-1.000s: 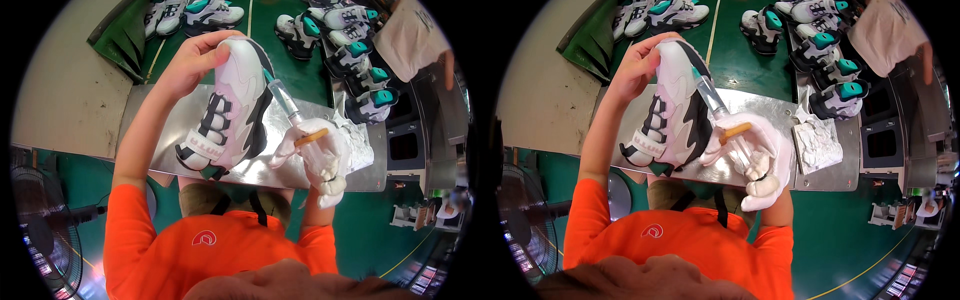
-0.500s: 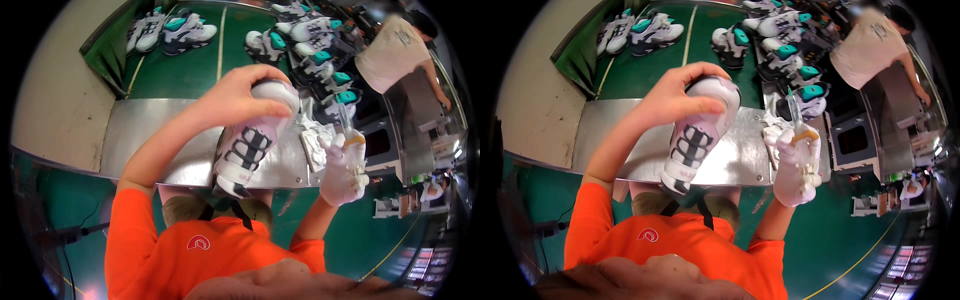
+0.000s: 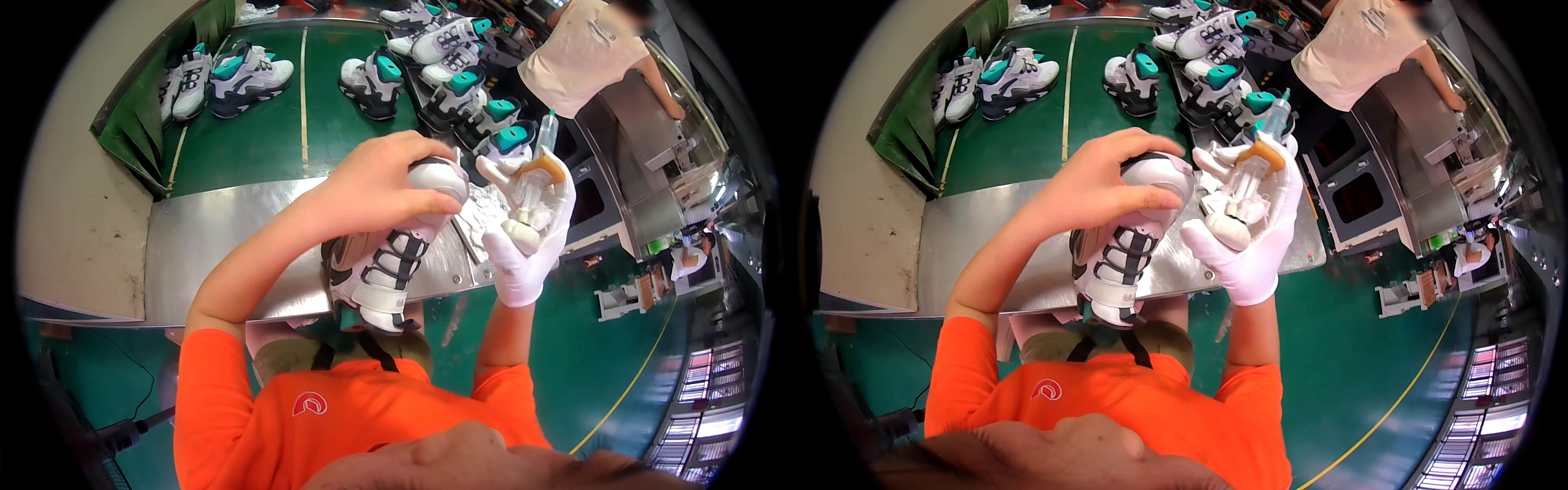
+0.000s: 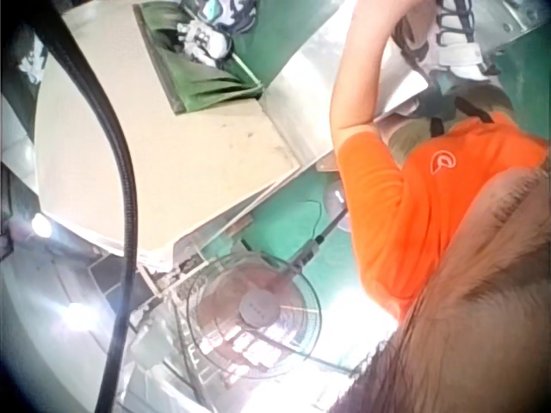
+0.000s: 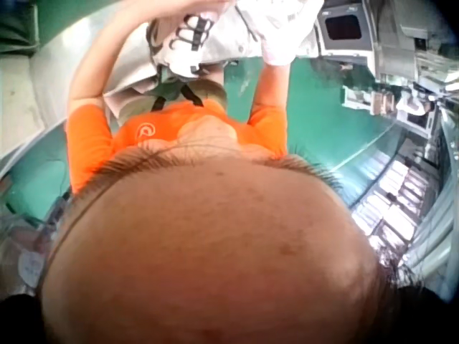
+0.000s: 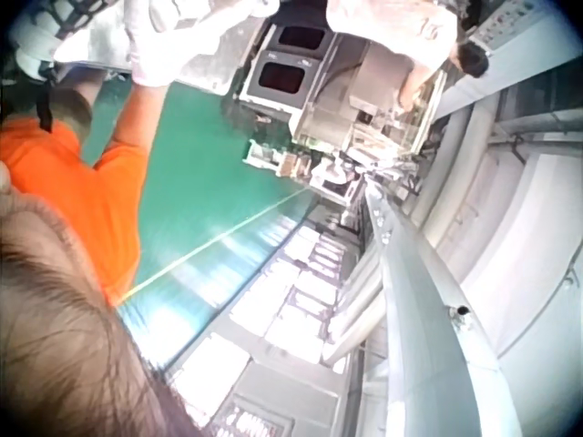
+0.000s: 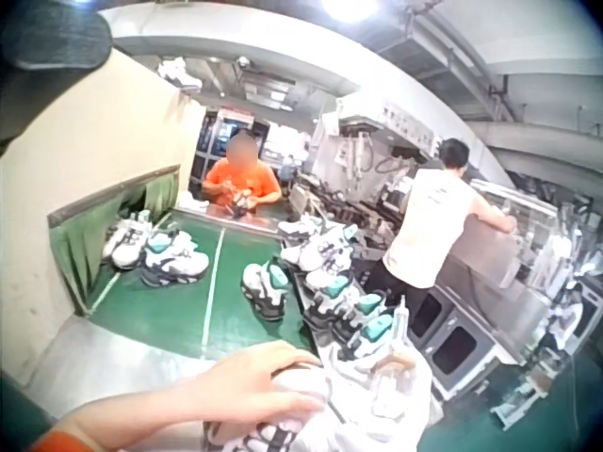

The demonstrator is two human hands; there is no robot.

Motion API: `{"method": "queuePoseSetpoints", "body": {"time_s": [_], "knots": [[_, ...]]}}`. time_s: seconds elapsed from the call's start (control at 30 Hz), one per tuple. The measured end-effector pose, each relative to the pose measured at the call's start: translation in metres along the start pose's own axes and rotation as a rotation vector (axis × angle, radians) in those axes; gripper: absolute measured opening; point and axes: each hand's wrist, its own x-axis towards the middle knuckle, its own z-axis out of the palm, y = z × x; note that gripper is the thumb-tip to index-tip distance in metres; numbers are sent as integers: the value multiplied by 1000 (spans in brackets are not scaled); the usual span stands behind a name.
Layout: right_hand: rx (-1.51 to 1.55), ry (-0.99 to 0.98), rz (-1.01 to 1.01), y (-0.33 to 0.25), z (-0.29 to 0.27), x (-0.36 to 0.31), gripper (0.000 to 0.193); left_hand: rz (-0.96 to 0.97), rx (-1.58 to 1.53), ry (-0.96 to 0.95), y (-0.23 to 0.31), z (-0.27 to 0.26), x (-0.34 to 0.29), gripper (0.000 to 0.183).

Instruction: The person uses a syringe to apply a white substance to the seams and surfaces of white and teal sneakers. They rotate the shoe to access different areas, then place it on a metal table and repeat the process with another shoe from a nearby pile.

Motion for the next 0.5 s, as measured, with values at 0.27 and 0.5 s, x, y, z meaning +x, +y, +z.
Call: {"method": "queuePoseSetpoints", "body": {"time_s": [0.27, 0.5], "knots": [[-593, 123, 119, 62, -34, -56, 84, -323, -410, 271, -91, -93, -23, 34], [-527, 399, 439, 127, -51, -115, 78, -432, -479, 1152, -219, -178, -25, 35]]}}
